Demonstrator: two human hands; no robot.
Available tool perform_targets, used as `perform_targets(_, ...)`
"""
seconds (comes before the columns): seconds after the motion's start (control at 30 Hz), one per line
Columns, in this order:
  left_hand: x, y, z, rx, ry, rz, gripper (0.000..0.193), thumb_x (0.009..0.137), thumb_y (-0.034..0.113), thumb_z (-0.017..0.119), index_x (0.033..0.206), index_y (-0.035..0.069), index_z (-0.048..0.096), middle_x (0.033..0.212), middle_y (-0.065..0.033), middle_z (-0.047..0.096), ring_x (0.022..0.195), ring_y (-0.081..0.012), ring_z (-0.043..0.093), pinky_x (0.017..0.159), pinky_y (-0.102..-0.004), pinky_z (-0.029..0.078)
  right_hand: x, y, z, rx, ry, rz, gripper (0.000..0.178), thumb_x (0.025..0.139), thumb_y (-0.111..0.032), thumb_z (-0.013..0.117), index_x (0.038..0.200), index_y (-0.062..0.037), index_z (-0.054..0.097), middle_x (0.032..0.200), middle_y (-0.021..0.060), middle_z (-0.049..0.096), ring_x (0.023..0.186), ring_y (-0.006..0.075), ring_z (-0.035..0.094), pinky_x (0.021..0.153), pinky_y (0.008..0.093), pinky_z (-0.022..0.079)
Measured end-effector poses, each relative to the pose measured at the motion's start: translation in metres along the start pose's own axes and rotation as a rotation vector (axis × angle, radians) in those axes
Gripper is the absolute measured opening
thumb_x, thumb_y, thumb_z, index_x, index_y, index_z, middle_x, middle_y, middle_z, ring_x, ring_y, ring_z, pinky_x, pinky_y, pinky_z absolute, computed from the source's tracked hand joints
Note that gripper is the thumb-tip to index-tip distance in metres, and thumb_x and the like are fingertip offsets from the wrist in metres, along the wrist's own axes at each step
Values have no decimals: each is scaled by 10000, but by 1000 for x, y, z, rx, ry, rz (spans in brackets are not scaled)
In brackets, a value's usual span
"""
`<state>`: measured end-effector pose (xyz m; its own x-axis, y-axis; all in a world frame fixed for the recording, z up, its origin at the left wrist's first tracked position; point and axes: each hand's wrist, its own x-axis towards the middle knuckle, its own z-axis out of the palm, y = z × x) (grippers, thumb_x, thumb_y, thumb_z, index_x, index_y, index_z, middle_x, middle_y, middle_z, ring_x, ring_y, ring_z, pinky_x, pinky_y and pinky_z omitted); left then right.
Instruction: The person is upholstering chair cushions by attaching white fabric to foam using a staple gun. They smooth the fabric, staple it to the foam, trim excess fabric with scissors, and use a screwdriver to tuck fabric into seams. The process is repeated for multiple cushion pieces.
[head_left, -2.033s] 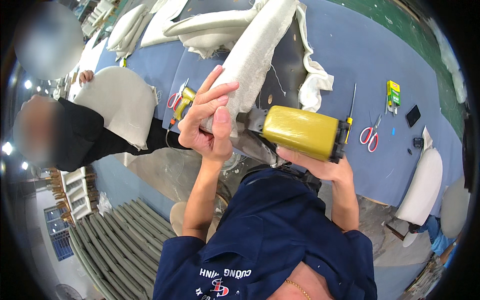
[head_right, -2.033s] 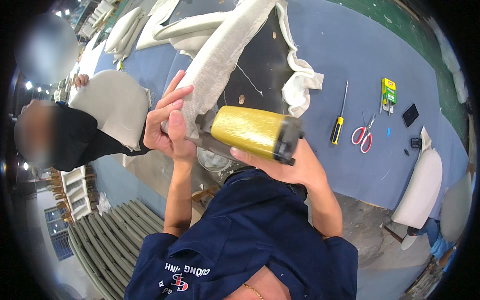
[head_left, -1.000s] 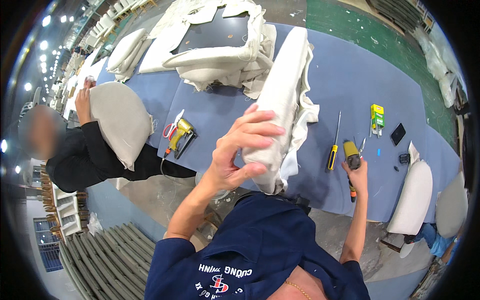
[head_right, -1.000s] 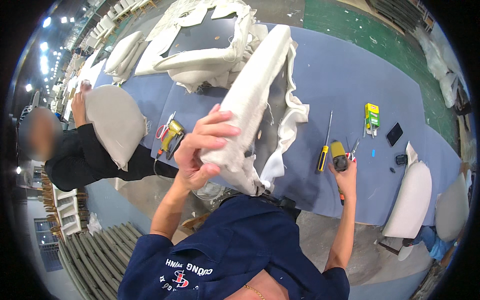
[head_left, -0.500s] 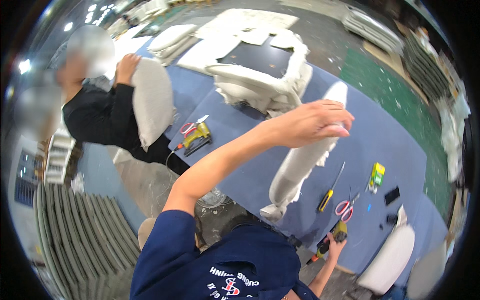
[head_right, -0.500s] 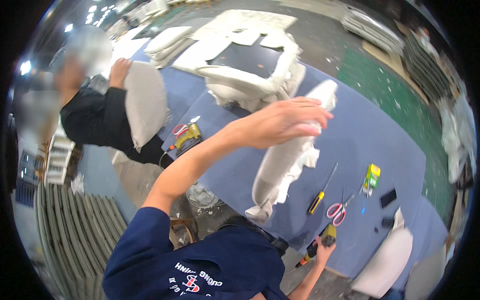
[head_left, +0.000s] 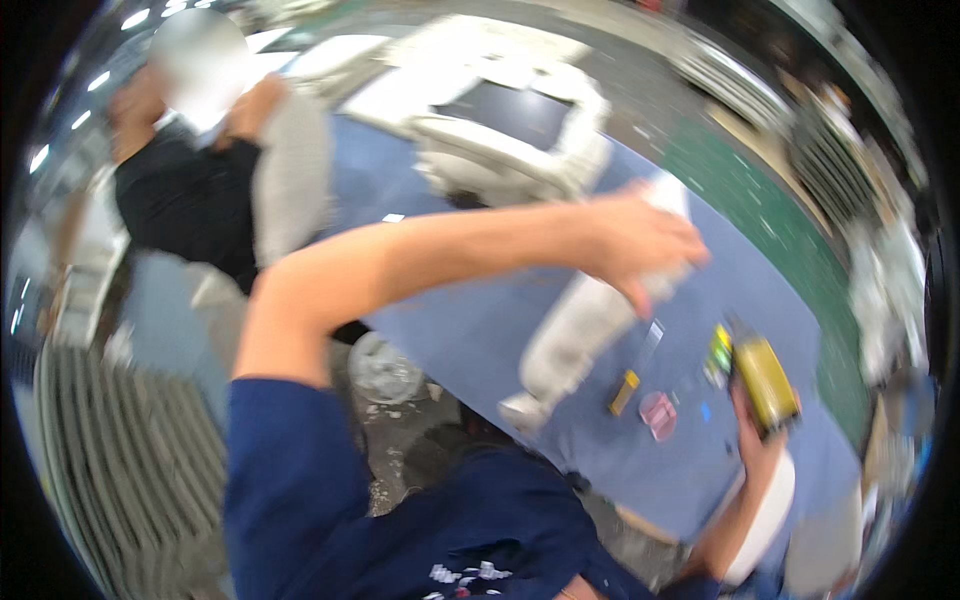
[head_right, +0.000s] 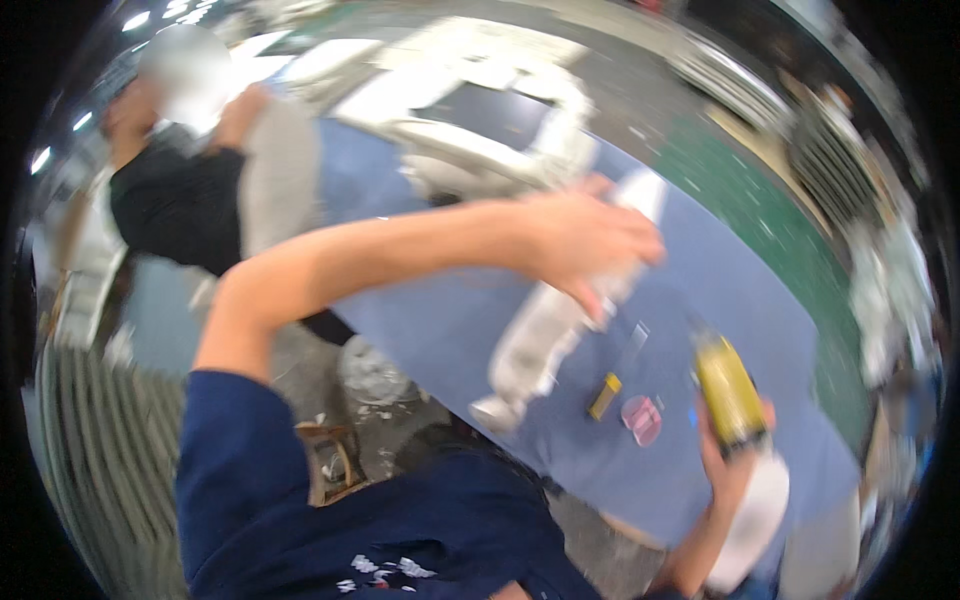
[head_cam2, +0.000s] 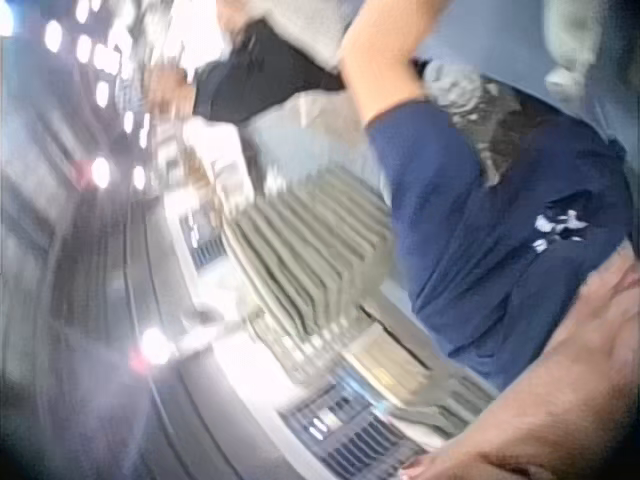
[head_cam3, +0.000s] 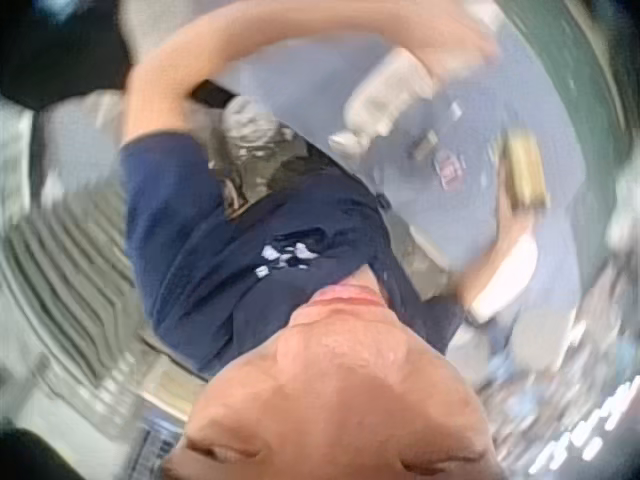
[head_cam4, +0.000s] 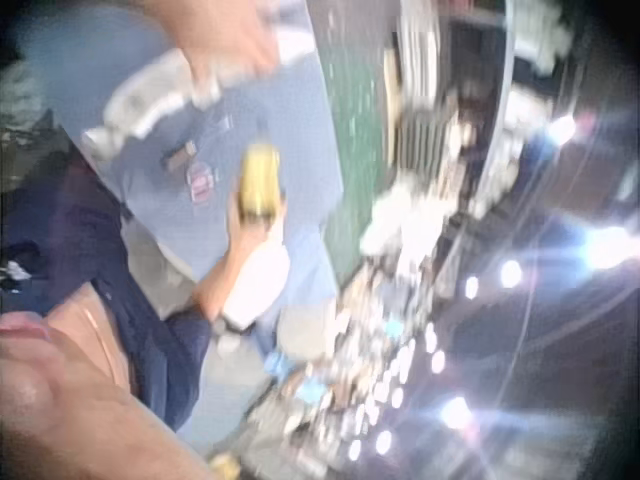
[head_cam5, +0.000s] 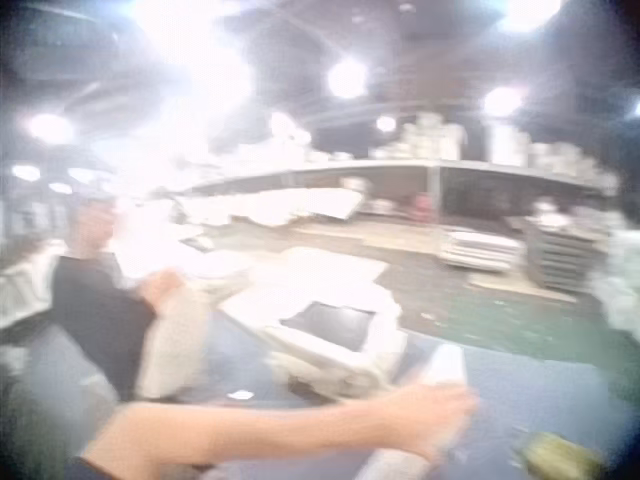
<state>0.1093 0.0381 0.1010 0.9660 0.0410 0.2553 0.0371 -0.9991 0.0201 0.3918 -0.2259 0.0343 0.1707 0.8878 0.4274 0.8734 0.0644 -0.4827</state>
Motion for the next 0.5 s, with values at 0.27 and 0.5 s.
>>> perform_targets(0.27,11,-3,-28,-98,13,-238,869,643,410,914,1330,87,489,1329,-130,621,1237,-336,603,983,-498,497,92,-105,-21,-55,-230,-327,596,594,-163,827,1160,-67,668,810,161,697,783,380,688,680,432,533)
perform_targets(0.5,33,0,-9,-91,80,-239,825,613,335,944,1232,54,477,1176,-150,667,1151,-343,640,876,-441,541,90,-99,-8,-98,-218,-316,518,623,-181,803,1108,-87,647,772,131,683,720,374,662,612,430,498)
